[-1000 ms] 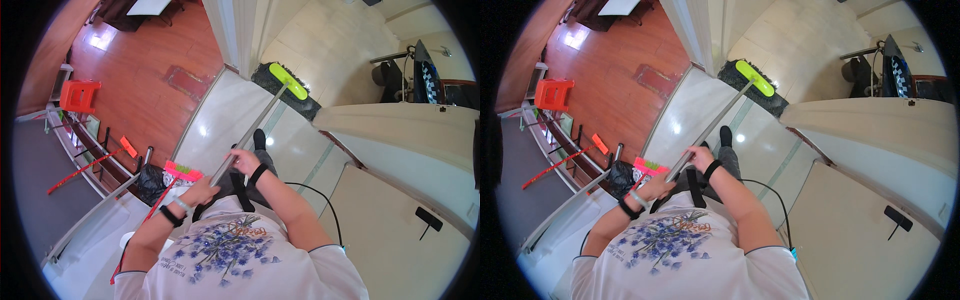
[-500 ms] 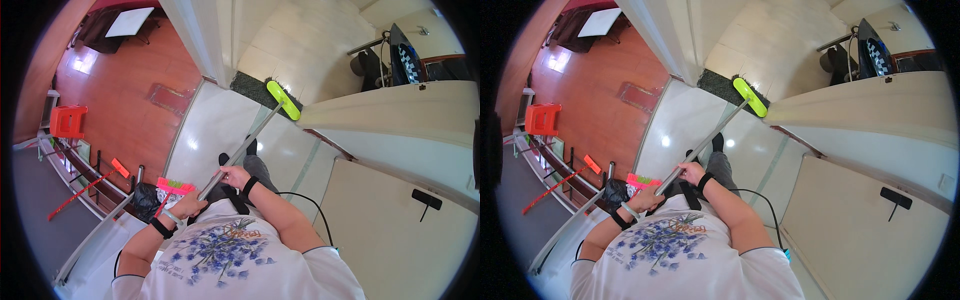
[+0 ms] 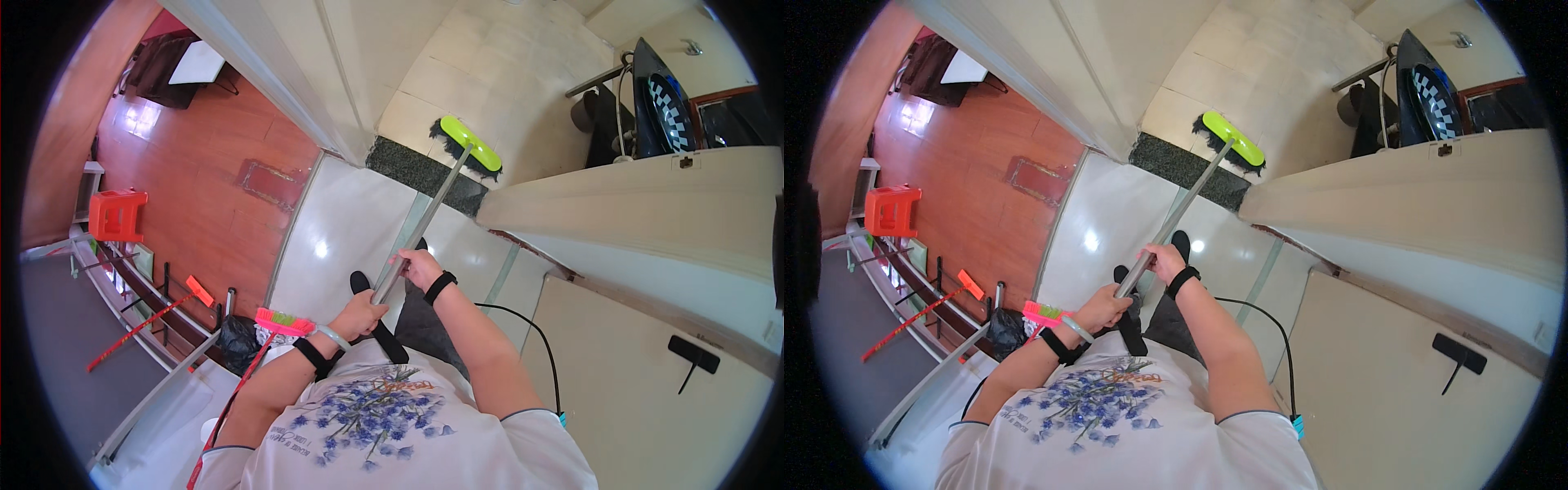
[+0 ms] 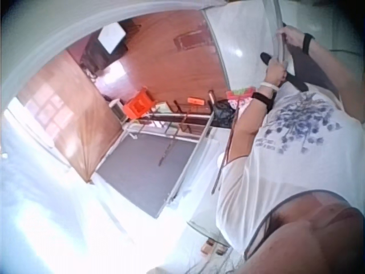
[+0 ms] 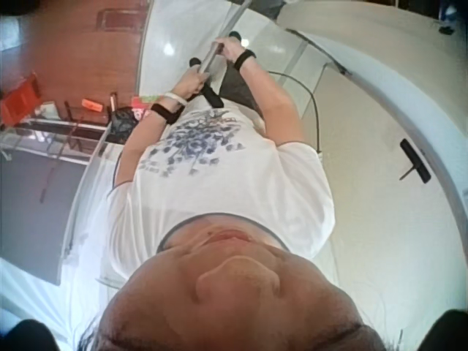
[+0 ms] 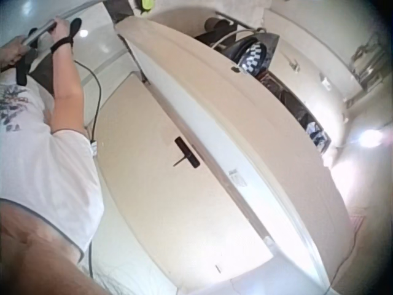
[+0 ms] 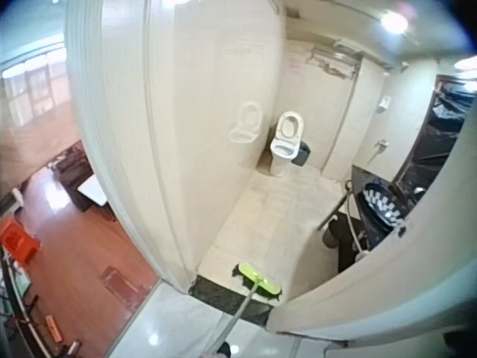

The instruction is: Mopping the floor of a bathroom using a long-handled microfiber mop.

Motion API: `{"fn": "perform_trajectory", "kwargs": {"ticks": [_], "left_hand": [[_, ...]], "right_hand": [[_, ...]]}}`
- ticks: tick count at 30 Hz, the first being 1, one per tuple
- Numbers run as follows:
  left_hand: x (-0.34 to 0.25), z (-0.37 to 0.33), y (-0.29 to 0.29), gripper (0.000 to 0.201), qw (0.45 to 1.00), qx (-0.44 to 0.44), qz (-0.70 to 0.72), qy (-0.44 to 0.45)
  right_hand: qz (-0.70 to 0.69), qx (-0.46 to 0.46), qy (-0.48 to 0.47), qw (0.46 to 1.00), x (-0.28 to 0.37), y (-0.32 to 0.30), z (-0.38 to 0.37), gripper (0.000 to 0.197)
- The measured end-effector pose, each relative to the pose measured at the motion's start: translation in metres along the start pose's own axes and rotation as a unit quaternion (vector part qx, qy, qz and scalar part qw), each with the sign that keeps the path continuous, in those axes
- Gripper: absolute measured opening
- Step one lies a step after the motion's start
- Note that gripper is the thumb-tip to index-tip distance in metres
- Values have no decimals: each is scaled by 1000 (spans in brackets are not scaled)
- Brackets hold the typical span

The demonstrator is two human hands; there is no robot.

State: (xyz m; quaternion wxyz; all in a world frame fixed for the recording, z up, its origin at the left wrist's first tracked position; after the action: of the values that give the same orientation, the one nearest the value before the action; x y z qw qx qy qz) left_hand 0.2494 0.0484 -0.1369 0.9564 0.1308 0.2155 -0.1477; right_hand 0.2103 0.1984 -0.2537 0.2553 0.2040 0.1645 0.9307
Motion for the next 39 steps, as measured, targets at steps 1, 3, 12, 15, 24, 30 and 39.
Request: {"fn": "perform_trajectory", "kwargs": {"ticks": [1, 3, 12, 15, 24, 30, 39], "left_hand": [[-6, 1, 4, 13, 1000, -12, -4, 5], [-15, 12, 1, 13, 999, -20, -26, -1], [12, 81, 1, 12, 994, -62, 11, -90], [6, 65, 14, 12, 995, -49, 38, -82], [-41, -20, 50, 19, 995, -43, 72, -60], [-86, -104, 64, 12, 995, -35, 88, 6], [-100, -38, 53, 12, 996, -62, 58, 33]], "right_hand": [[-4, 36, -3, 999, 3, 2, 1, 14], [-6, 74, -8, 997, 9, 6, 3, 14], [46, 216, 148, 964, -36, 32, 30, 20], [69, 188, 158, 967, -25, 22, 23, 19], [54, 105, 44, 992, 53, -14, -4, 19], [75, 106, -35, 991, 99, -20, -2, 22], [58, 168, -13, 984, 102, 16, 38, 20]]}}
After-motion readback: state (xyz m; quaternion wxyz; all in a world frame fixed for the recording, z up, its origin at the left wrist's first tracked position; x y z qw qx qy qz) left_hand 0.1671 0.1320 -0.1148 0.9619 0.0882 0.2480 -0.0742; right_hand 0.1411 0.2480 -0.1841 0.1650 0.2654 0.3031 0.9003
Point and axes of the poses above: each hand's wrist, its own z-axis away from the middle knuckle, its own y-axis out of the palm, x = y × z, the point moved 2 cm from there along -z, towards the middle knuckle, and after that the axes turned 2 degrees about -x, right-handed, at the moved point
